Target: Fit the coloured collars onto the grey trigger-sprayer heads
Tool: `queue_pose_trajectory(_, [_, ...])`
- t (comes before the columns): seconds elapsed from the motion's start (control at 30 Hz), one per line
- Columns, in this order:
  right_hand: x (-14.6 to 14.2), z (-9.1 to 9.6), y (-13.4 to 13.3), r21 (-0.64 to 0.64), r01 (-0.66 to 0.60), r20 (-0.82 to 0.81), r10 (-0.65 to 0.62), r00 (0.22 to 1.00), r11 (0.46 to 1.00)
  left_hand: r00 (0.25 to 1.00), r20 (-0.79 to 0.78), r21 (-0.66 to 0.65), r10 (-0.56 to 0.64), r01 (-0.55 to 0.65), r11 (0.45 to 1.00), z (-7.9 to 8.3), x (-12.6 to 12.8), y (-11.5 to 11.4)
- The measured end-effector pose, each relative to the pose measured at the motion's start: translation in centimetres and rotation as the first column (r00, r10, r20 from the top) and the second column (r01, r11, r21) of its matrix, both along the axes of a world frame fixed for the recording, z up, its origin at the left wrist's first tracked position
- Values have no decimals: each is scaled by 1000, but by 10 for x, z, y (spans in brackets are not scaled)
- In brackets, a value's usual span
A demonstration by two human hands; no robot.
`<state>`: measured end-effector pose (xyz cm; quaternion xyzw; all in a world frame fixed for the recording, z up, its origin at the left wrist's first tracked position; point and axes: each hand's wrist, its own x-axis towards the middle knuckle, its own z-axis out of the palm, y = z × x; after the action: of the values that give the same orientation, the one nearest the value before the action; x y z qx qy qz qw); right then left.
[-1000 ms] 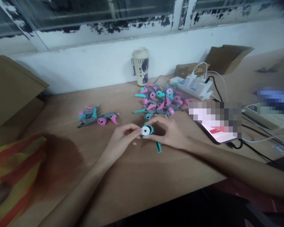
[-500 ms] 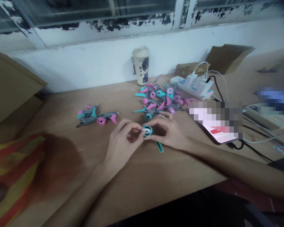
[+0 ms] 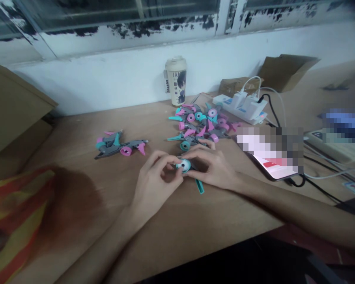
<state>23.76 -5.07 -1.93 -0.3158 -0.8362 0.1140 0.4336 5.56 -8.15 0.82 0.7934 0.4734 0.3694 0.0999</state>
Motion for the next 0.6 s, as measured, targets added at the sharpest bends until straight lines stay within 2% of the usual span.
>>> queue_pose_trajectory(0.23, [1,-4,3,-18,-28,-25,27,999,999,993,-64,-47,95,-98,994,-2,0,-2])
queue_pose_trajectory(0.43, [-1,-3,2,-75,-22,-34,20,999,997,994,-69,-88,79,-85,992,-3,3,-3])
queue_pose_trajectory(0.6, [-2,-5,2,-66,-45,-48,41,998,997,997,15,-107,81,-79,991,-6,4,-3])
